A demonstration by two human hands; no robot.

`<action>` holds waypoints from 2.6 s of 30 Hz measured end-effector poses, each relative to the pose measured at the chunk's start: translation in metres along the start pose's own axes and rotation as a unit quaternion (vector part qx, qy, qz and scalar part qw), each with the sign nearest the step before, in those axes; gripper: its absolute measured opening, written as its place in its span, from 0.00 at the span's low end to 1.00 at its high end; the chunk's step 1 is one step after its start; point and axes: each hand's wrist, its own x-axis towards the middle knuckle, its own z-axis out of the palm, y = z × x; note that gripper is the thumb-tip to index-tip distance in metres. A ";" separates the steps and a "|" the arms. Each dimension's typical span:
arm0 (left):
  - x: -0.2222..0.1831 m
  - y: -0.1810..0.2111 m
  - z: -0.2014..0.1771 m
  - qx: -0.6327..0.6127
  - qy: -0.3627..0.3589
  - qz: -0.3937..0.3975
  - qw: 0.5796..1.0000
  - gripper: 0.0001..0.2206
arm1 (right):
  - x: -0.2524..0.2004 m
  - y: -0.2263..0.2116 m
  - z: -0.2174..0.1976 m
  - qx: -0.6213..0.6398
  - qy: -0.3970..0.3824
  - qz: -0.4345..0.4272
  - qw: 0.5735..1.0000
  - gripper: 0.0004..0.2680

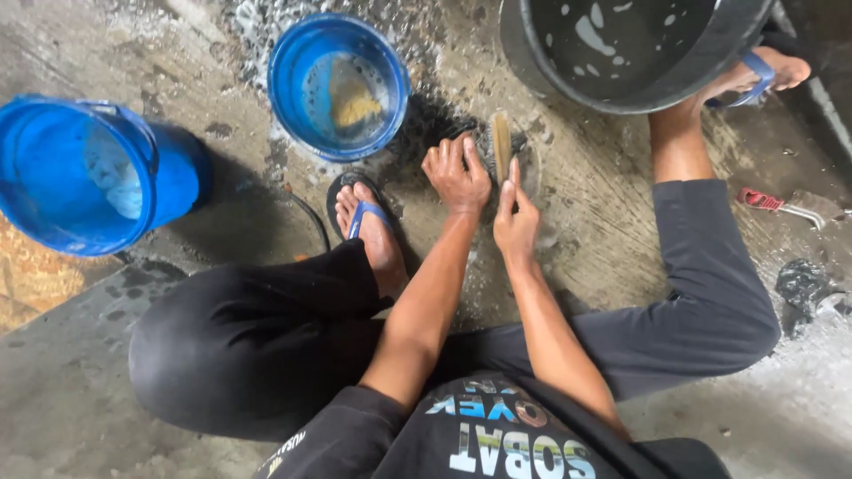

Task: Cleaning a mechanical component using a brush and soapy water while sitting on the floor.

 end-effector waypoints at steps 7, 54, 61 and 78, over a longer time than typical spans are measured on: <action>-0.003 0.004 -0.001 0.007 0.002 0.000 1.000 0.06 | -0.033 0.006 -0.010 -0.074 0.003 0.033 0.997 0.15; -0.004 0.000 0.014 0.036 0.030 -0.004 0.999 0.02 | -0.028 0.026 -0.002 -0.089 0.092 -0.077 0.989 0.10; 0.008 0.008 0.006 0.042 0.022 -0.001 0.999 0.02 | -0.035 0.024 0.007 -0.085 0.097 -0.075 0.989 0.10; -0.004 -0.002 0.019 0.066 0.041 -0.023 0.997 0.03 | -0.037 0.053 0.010 -0.129 0.120 -0.059 0.983 0.10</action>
